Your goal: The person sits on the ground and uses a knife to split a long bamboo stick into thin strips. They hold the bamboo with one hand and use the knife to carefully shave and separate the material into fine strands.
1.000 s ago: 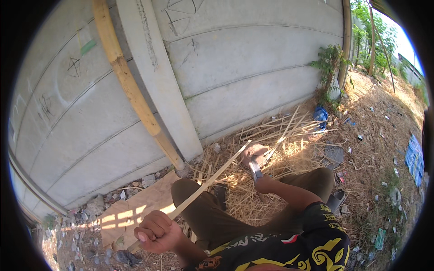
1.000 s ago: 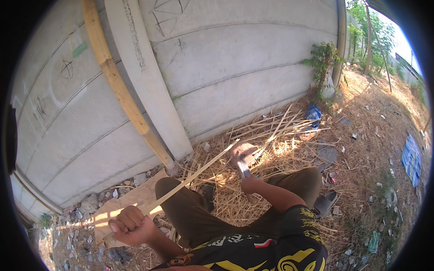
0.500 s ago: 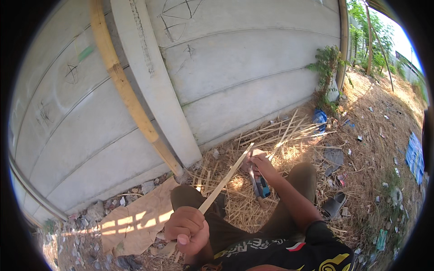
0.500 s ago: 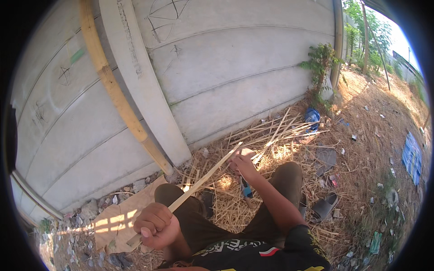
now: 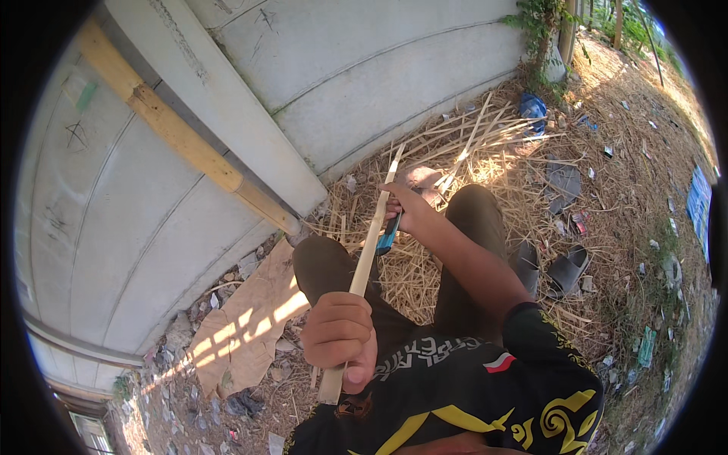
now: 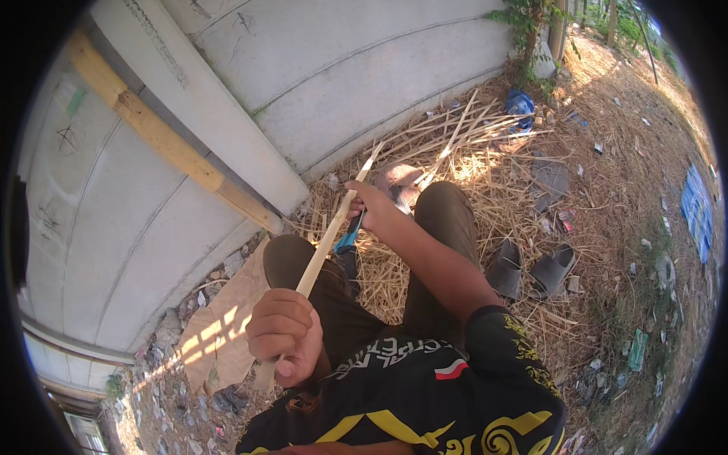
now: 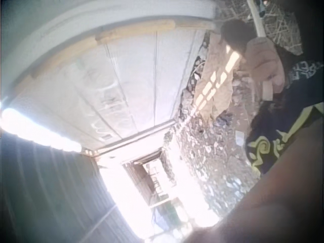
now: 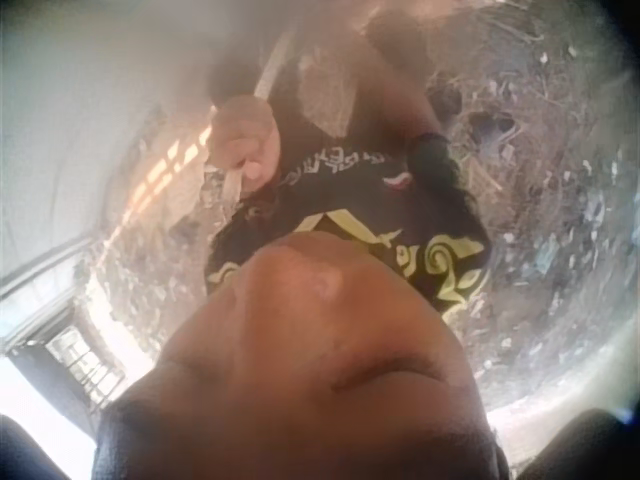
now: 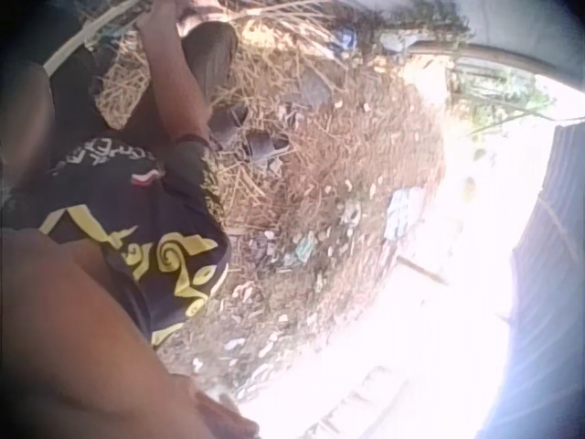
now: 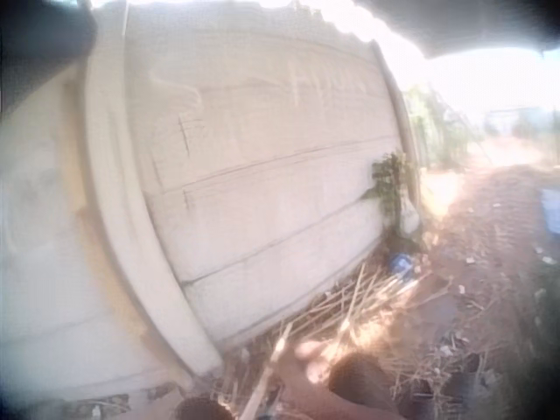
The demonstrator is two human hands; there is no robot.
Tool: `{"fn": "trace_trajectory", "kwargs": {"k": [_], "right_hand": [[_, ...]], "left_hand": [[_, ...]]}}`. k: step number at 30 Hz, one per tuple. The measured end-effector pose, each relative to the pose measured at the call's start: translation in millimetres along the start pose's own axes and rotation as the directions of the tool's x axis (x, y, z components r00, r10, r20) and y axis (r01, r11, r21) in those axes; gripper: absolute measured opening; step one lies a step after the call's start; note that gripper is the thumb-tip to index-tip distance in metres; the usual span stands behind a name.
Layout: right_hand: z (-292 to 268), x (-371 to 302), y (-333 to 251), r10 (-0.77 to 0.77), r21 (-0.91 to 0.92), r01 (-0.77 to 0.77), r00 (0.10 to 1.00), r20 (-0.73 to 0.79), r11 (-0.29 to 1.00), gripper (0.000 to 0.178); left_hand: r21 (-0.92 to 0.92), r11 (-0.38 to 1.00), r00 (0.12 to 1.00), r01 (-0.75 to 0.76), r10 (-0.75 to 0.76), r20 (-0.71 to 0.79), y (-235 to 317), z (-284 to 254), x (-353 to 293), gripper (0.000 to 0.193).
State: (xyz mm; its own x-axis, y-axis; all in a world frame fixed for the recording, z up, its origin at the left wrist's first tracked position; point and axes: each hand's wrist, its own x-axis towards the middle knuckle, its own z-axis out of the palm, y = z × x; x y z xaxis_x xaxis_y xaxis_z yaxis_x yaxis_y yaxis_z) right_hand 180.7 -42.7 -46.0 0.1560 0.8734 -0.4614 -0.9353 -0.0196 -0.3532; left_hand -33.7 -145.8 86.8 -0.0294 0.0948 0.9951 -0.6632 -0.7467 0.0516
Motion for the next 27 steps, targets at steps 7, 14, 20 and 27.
{"fn": "trace_trajectory", "kwargs": {"k": [7, 14, 20, 27], "right_hand": [[9.2, 9.3, -8.3, -0.019, -0.101, 0.031, 0.992, 0.126, 0.994, 0.013], [14.2, -12.5, -42.8, -0.240, -0.102, 0.235, 0.970, -0.037, 0.967, 0.017], [15.6, -27.2, -44.7, -0.392, -0.131, 0.394, 0.919, 0.040, 0.910, 0.019], [23.2, -32.4, -47.2, -0.389, -0.119, 0.399, 0.916, 0.102, 0.909, 0.022]], "left_hand": [[0.063, 0.998, 0.998, 0.002, -0.006, 0.062, 20.6, -3.7, -5.9, 0.042], [0.657, 0.753, 0.881, 0.037, -0.335, 0.334, 50.2, -45.8, -56.3, 0.051], [0.519, 0.155, 0.211, 0.840, -0.976, -0.050, 59.1, -94.6, -84.7, 0.053], [-0.004, -0.193, -0.160, 0.981, -0.826, 0.541, -21.5, -122.6, -53.2, 0.069]]}}
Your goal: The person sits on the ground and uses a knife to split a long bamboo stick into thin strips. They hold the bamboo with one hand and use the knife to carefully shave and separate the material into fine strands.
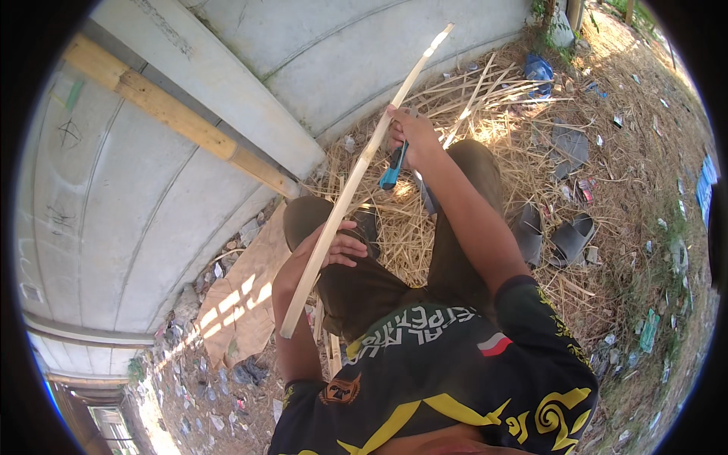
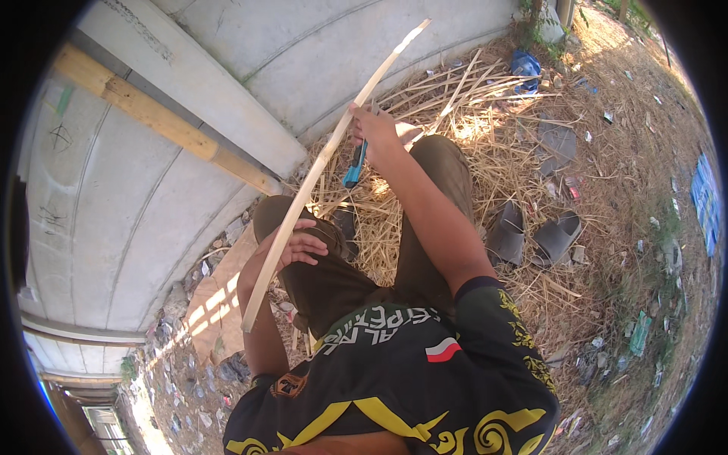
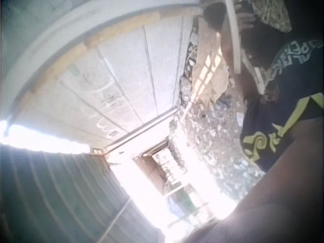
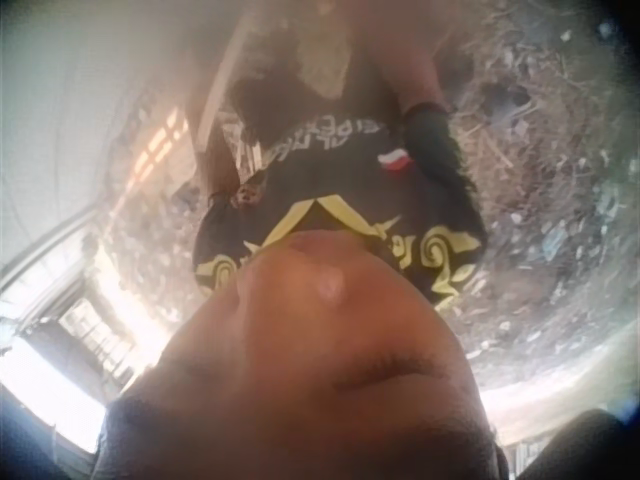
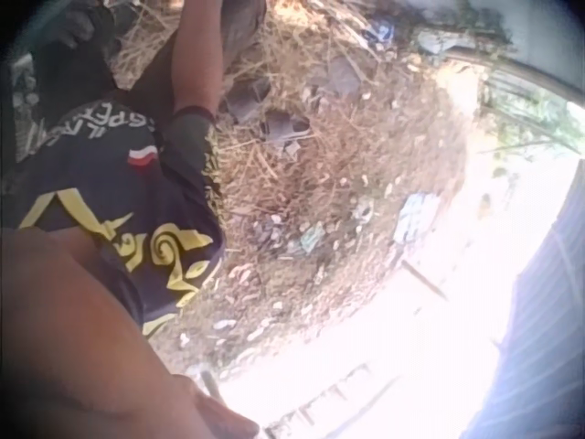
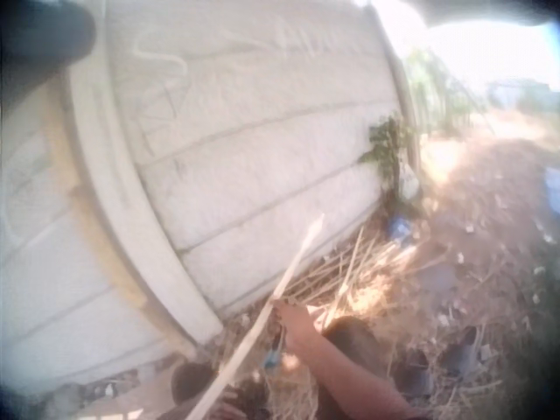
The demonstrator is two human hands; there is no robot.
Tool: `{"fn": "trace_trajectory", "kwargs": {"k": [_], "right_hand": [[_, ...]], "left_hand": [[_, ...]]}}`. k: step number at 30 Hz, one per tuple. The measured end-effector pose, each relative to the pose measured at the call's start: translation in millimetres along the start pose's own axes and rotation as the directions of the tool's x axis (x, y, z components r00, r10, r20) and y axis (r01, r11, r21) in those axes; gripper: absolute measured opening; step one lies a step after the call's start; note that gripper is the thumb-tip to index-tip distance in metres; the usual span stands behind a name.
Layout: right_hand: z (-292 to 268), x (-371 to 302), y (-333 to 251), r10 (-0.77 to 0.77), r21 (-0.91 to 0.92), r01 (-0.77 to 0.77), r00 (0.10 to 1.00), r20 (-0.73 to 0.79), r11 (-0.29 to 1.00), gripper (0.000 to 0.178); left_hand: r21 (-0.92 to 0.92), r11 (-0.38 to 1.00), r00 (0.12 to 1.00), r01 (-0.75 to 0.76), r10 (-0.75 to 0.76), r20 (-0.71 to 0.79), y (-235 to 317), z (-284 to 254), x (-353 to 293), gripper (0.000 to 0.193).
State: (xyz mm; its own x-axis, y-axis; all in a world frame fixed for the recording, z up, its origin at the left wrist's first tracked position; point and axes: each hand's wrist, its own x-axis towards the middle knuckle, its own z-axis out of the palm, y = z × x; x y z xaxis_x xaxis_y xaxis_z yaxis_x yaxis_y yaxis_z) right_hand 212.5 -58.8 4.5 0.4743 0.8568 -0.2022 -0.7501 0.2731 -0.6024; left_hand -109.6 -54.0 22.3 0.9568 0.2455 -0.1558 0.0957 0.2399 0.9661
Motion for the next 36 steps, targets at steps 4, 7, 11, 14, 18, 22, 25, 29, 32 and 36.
{"fn": "trace_trajectory", "kwargs": {"k": [4, 7, 11, 14, 18, 22, 25, 29, 32, 36], "right_hand": [[-3.6, -1.7, -5.8, -0.055, -0.072, 0.056, 0.998, 0.017, 0.996, 0.024], [-9.2, 3.5, -6.7, -0.089, -0.166, 0.094, 0.995, 0.038, 0.982, 0.024], [-13.5, 6.1, -10.1, -0.176, -0.416, 0.163, 0.984, 0.007, 0.894, 0.019], [-19.2, 10.5, -13.1, -0.247, -0.671, 0.191, 0.969, 0.012, 0.716, 0.019], [-34.4, 15.8, -12.2, -0.372, -0.856, 0.281, 0.921, 0.113, 0.434, 0.027], [-30.5, -7.4, -17.7, -0.187, -0.934, 0.256, 0.959, 0.213, 0.249, 0.028], [-45.4, 2.6, -3.2, -0.208, -0.909, 0.414, 0.894, 0.397, 0.044, 0.032], [-45.7, 2.3, 5.1, -0.375, -0.799, 0.513, 0.706, 0.600, -0.313, 0.039], [-24.2, -9.5, -11.4, -0.151, -0.851, 0.408, 0.913, 0.379, 0.330, 0.043], [-8.6, -18.5, -28.2, 0.106, -0.562, 0.123, 0.928, 0.358, 0.818, 0.053]], "left_hand": [[-0.467, 0.873, 0.979, 0.144, -0.058, 0.194, 13.5, -1.1, 56.7, 0.076], [-0.345, 0.929, 0.981, 0.133, -0.075, 0.177, 23.1, -9.7, 87.6, 0.079], [-0.272, 0.933, 0.971, 0.235, -0.237, 0.026, 0.1, -9.2, 109.1, 0.045], [-0.280, 0.942, 0.966, 0.186, -0.227, -0.121, -3.2, 1.9, 111.7, 0.030], [-0.251, 0.967, 0.948, 0.054, -0.128, -0.290, -5.7, -2.3, 114.9, 0.030], [-0.271, 0.961, 0.920, -0.056, -0.056, -0.387, -7.1, -9.7, 110.1, 0.031], [-0.286, 0.954, 0.920, -0.091, -0.030, -0.392, -7.1, -12.1, 106.0, 0.030], [-0.207, 0.978, 0.894, -0.038, -0.059, -0.444, -1.2, -4.1, 107.5, 0.025], [-0.092, 0.996, 0.874, -0.017, -0.030, -0.485, -3.2, 0.3, 111.6, 0.024], [0.099, 0.995, 0.832, -0.033, 0.082, -0.549, -14.6, -3.2, 120.2, 0.025]]}}
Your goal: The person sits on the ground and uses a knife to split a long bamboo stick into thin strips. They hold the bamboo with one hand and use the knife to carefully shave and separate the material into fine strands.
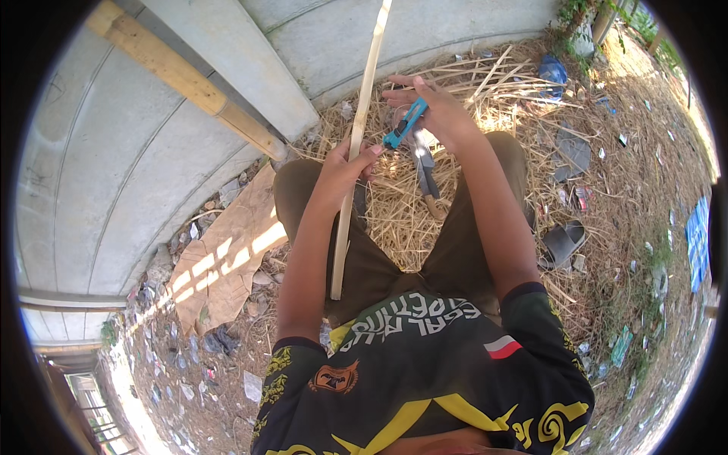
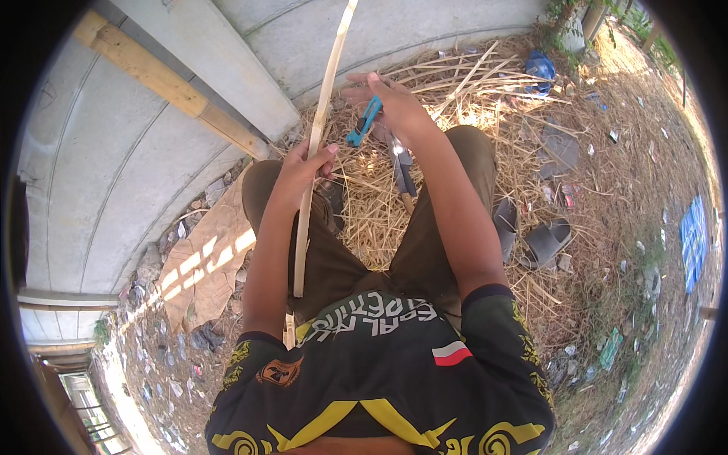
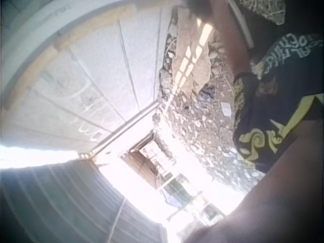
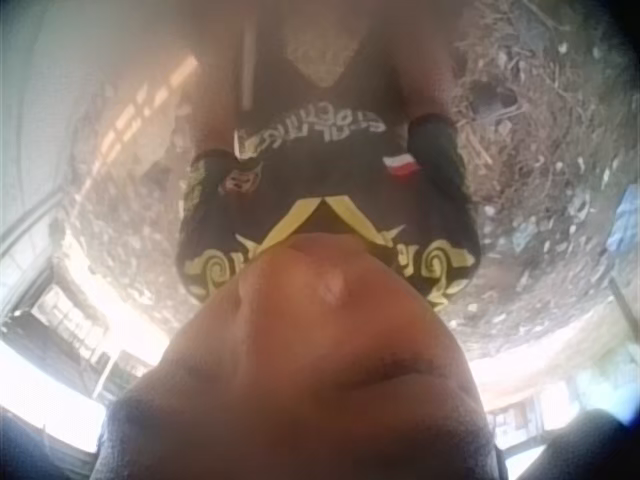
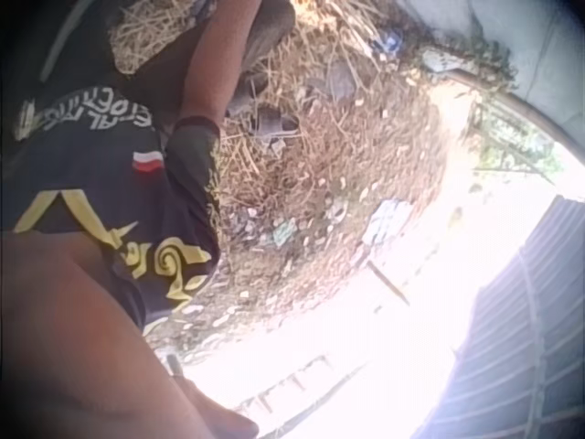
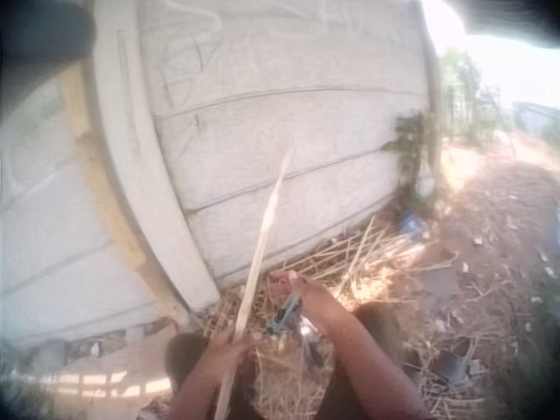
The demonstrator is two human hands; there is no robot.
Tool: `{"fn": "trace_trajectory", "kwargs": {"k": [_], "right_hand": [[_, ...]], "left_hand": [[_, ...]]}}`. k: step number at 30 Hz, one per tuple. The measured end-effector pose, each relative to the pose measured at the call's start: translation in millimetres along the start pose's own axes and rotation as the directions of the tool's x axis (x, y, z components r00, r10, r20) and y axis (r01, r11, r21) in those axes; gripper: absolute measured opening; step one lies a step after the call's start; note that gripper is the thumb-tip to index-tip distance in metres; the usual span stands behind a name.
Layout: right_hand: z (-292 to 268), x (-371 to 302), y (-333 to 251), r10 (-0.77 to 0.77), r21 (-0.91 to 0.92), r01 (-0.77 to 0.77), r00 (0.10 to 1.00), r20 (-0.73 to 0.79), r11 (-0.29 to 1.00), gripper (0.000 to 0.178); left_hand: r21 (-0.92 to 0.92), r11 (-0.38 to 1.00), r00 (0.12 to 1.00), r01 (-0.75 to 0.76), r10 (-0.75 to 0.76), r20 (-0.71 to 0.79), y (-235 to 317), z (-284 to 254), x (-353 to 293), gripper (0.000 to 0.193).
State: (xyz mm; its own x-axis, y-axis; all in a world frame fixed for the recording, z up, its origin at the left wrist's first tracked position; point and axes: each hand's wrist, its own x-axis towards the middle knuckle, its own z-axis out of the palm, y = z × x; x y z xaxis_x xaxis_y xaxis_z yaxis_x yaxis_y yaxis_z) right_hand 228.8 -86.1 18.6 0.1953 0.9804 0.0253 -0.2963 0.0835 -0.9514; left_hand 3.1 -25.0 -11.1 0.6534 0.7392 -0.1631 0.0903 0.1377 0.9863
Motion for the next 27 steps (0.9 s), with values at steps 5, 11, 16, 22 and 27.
{"fn": "trace_trajectory", "kwargs": {"k": [5, 11, 16, 22, 27], "right_hand": [[3.5, 3.2, -1.2, -0.004, 0.241, -0.031, 0.989, 0.145, 0.970, 0.067], [6.0, 3.4, -1.2, -0.029, 0.362, -0.085, 0.954, 0.298, 0.928, 0.068], [11.8, 5.8, 6.3, -0.017, 0.310, -0.047, 0.979, 0.201, 0.950, 0.065], [17.3, -1.3, 4.6, -0.021, 0.056, 0.024, 0.999, -0.049, 0.998, 0.046], [10.3, 3.3, 11.3, -0.053, 0.099, 0.070, 0.985, -0.164, 0.993, 0.034]], "left_hand": [[0.048, 0.990, 0.988, -0.129, 0.133, -0.081, -10.0, 1.6, 13.3, 0.029], [-0.054, 0.994, 0.995, -0.096, 0.096, 0.009, -3.4, -1.2, 8.4, 0.029], [0.104, 0.991, 0.996, -0.088, 0.085, 0.036, -2.3, 1.9, 7.0, 0.023], [-0.007, 0.961, 0.961, -0.278, 0.278, 0.004, -9.7, -2.9, 8.7, 0.023], [0.066, 0.968, 0.969, -0.242, 0.244, -0.024, -7.5, -1.8, 6.1, 0.022]]}}
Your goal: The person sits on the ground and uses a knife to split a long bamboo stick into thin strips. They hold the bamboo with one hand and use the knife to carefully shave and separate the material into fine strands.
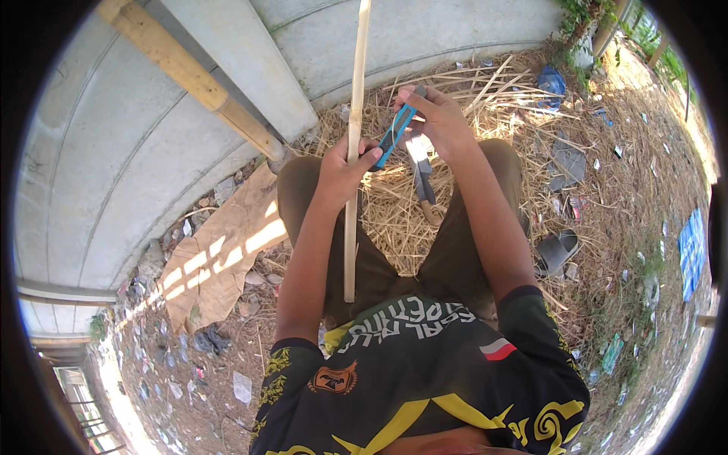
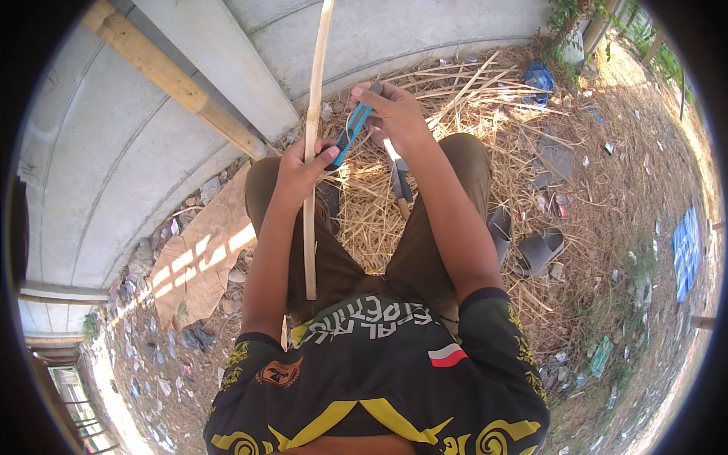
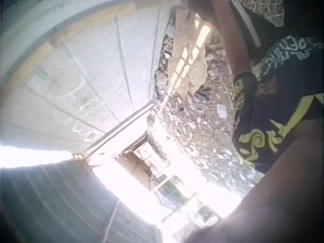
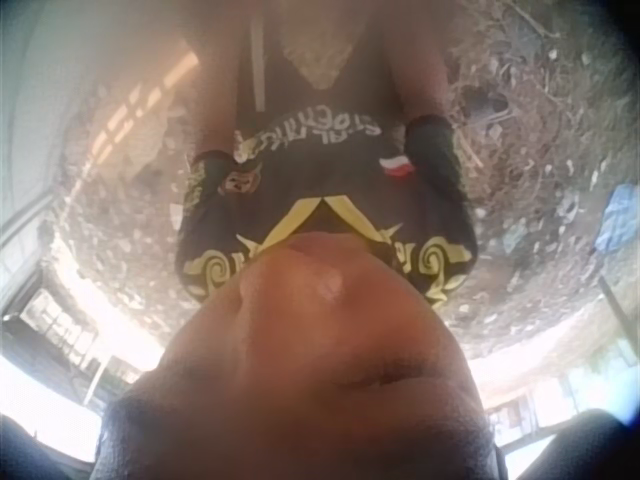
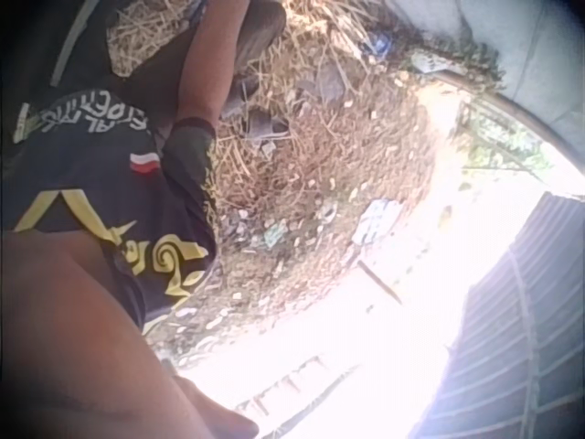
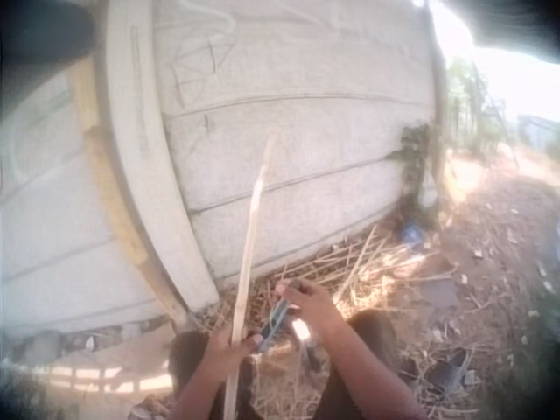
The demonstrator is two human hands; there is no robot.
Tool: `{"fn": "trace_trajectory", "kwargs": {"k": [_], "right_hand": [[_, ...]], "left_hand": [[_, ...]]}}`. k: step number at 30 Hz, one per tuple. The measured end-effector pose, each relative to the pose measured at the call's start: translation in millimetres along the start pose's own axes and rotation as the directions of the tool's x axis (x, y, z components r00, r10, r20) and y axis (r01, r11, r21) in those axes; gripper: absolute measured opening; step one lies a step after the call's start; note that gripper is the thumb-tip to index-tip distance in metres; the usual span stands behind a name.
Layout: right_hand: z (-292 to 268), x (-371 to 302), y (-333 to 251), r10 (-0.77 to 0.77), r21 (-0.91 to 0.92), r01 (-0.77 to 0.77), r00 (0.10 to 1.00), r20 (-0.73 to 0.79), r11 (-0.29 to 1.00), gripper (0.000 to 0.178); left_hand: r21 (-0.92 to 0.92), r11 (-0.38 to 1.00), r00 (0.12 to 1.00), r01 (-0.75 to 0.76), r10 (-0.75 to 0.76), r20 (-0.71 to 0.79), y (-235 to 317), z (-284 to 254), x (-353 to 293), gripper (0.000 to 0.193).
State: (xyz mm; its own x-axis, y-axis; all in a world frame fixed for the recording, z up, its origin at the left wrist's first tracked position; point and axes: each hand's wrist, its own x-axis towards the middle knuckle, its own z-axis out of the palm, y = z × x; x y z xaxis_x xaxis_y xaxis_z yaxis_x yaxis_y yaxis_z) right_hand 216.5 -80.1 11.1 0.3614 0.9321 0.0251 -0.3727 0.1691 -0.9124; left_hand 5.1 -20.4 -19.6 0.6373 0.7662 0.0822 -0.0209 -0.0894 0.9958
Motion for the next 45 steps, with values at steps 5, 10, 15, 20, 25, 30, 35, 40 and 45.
{"fn": "trace_trajectory", "kwargs": {"k": [5, 10, 15, 20, 25, 30, 35, 40, 45], "right_hand": [[2.6, -2.0, -0.1, 0.042, -0.019, -0.042, 0.999, 0.012, 0.999, 0.027], [5.1, -4.1, -1.5, -0.001, -0.029, 0.000, 1.000, -0.026, 1.000, 0.025], [10.2, -7.7, -1.6, -0.070, -0.049, 0.067, 0.996, -0.055, 0.997, 0.023], [14.8, -13.4, -3.0, -0.165, -0.209, 0.158, 0.986, -0.016, 0.965, 0.027], [17.1, -17.1, -4.5, -0.196, -0.205, 0.198, 0.980, 0.029, 0.959, 0.028], [15.6, -15.0, -4.2, -0.115, -0.343, 0.154, 0.985, 0.132, 0.927, 0.033], [14.9, -10.0, 7.2, -0.177, -0.313, 0.186, 0.982, 0.057, 0.931, 0.041], [14.8, -9.3, 13.9, -0.253, -0.387, 0.253, 0.966, 0.051, 0.887, 0.041], [19.3, -12.9, 6.0, -0.185, -0.418, 0.210, 0.978, 0.101, 0.884, 0.043]], "left_hand": [[-0.054, 0.999, 0.999, -0.004, 0.001, -0.049, 2.6, -1.6, -1.3, 0.023], [-0.070, 0.997, 0.999, -0.033, 0.031, -0.034, 1.1, -2.6, -1.0, 0.023], [-0.044, 0.998, 0.999, -0.037, 0.035, -0.038, 3.4, -1.3, -1.6, 0.023], [-0.023, 0.998, 0.998, -0.053, 0.052, -0.028, 2.8, -1.9, -0.9, 0.021], [-0.004, 0.998, 0.998, -0.059, 0.058, -0.025, -1.9, -3.6, -0.1, 0.020], [-0.075, 0.996, 0.998, -0.057, 0.056, -0.020, 1.6, -1.2, -1.4, 0.023], [0.003, 1.000, 1.000, -0.023, 0.023, -0.020, 8.0, 0.9, -1.5, 0.025], [0.045, 0.999, 1.000, -0.001, 0.003, -0.031, 9.6, 4.2, -1.9, 0.028], [-0.053, 0.997, 0.997, -0.062, 0.060, -0.044, 8.9, 5.4, -4.0, 0.031]]}}
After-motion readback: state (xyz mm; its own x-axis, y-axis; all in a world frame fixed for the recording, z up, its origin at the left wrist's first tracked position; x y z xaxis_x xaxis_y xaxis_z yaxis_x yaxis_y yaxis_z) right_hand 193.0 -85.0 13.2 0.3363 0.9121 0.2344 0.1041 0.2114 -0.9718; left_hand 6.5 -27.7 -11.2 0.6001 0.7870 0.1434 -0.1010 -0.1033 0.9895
